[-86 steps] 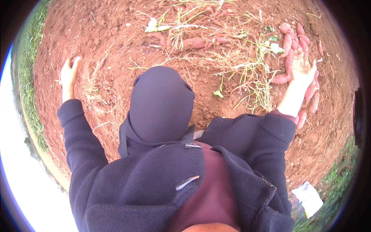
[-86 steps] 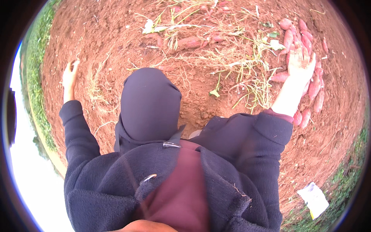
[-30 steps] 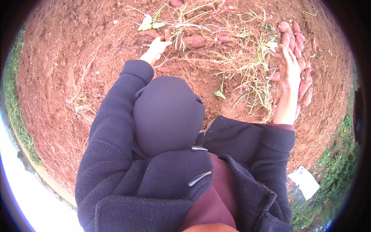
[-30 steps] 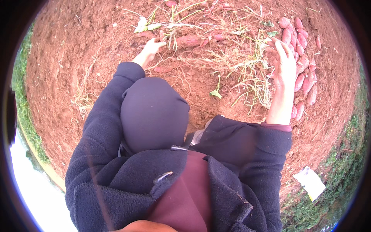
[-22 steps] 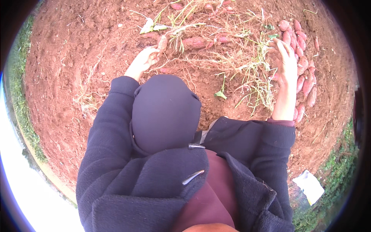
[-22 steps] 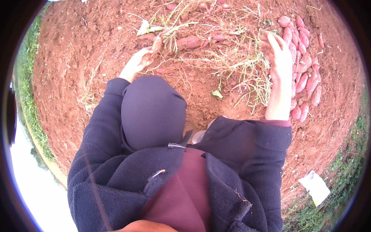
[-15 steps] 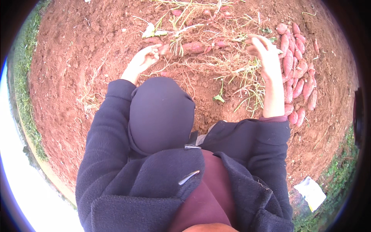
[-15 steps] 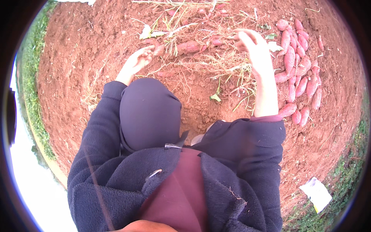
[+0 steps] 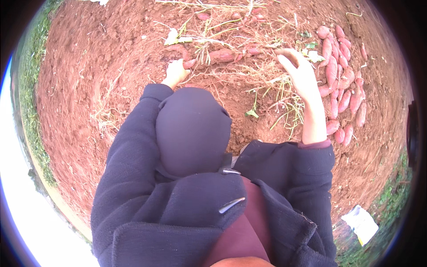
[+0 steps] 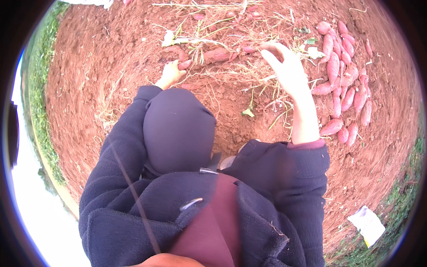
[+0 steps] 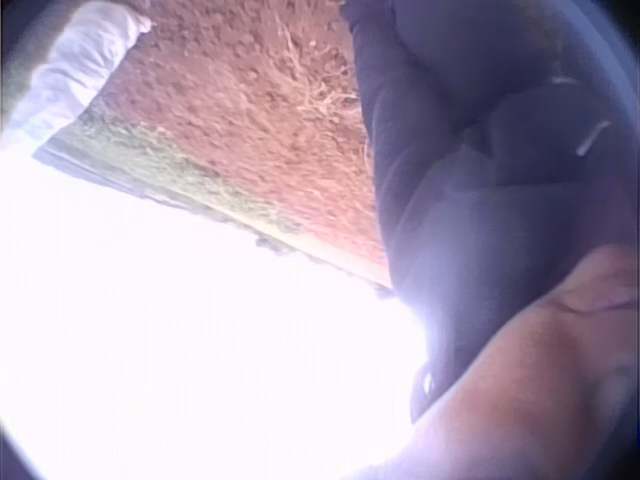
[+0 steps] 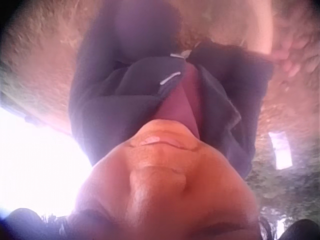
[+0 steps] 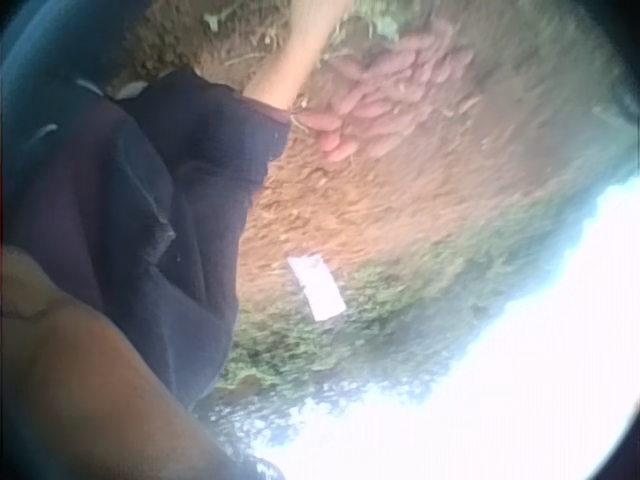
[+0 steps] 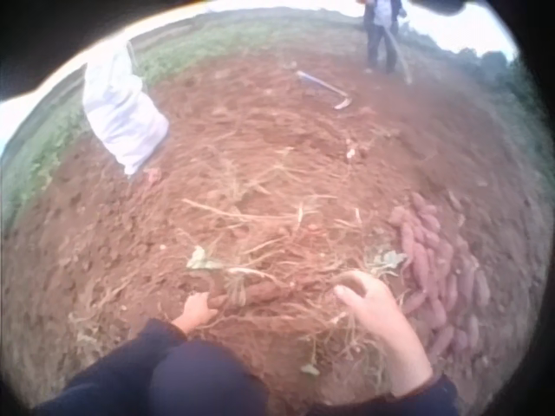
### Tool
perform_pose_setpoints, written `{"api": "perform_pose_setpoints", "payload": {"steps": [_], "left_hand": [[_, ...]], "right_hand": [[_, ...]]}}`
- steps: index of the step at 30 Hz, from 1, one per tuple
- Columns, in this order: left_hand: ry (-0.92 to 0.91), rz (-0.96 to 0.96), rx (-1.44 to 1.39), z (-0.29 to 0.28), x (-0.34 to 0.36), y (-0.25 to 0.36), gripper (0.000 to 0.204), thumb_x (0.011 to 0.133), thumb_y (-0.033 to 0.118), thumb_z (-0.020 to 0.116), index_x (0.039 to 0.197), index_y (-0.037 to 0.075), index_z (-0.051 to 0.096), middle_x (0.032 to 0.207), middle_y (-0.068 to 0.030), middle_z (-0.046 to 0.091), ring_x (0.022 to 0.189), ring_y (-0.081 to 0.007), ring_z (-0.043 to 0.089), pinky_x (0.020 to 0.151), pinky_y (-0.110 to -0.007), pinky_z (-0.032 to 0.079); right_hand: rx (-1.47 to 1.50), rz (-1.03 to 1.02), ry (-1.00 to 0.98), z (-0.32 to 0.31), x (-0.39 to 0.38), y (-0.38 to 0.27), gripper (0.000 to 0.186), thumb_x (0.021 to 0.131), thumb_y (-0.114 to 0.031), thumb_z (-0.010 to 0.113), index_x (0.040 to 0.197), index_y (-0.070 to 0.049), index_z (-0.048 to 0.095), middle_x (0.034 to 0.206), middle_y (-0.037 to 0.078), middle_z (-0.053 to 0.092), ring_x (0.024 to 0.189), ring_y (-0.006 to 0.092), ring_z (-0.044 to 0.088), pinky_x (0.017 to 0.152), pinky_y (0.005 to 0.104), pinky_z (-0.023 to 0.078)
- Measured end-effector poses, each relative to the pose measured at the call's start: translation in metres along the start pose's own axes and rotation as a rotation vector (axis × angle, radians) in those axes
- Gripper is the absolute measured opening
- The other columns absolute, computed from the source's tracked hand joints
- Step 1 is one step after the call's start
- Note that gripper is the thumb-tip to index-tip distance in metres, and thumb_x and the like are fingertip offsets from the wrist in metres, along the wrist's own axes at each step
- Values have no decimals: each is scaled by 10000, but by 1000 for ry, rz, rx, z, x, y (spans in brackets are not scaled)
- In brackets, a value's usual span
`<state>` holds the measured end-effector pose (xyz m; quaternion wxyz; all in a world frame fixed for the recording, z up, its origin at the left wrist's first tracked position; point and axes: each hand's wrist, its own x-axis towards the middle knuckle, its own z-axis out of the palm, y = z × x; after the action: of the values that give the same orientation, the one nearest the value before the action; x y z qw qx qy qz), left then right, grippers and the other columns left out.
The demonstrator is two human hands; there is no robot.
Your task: The person repeatedly picks up sweet potatoes from the ground, rubs off soil and debris by hand, and places them into a growing pile. The person handles each tuber individually, turning them over and brushing away dirt before stacking them.
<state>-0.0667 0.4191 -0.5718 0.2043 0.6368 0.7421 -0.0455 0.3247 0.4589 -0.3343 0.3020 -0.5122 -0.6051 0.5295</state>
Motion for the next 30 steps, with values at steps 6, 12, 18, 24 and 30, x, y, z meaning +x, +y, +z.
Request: {"api": "perform_pose_setpoints", "payload": {"steps": [6,12,18,24,30], "left_hand": [[56,155,6,6,-6,-7,580,875,508,467,988,-26,662,855,-272,651,807,-409,648,690,-494,503],[-171,-27,-644,-25,-17,7,484,677,418,684,985,45,676,921,-172,686,907,-318,658,794,-387,504],[-220,555,-448,-150,-20,61,535,649,360,770,1066,47,652,965,-170,675,918,-314,638,792,-405,487],[-174,758,-238,-256,-31,136,646,635,355,799,1176,65,600,1043,-176,662,963,-328,628,843,-405,487],[-127,327,-1256,-271,-35,193,620,808,373,725,1263,5,516,1142,-123,604,1098,-195,536,914,-335,430]], "right_hand": [[-270,74,16,-2,-2,14,272,912,-194,615,1121,-20,617,1037,54,627,963,126,575,858,276,465],[-95,137,-105,11,28,29,298,951,-157,556,1200,6,564,1133,81,606,1041,153,570,884,288,466],[-141,-143,-177,78,54,20,374,962,-177,524,1297,-12,499,1254,122,552,1127,200,526,985,334,399],[-44,-56,-318,93,70,-12,406,1001,-291,438,1260,5,536,1131,122,614,1054,202,577,896,332,451],[-172,-169,228,72,70,-16,373,974,-313,461,1094,24,564,1023,188,600,967,305,566,883,374,430]]}}
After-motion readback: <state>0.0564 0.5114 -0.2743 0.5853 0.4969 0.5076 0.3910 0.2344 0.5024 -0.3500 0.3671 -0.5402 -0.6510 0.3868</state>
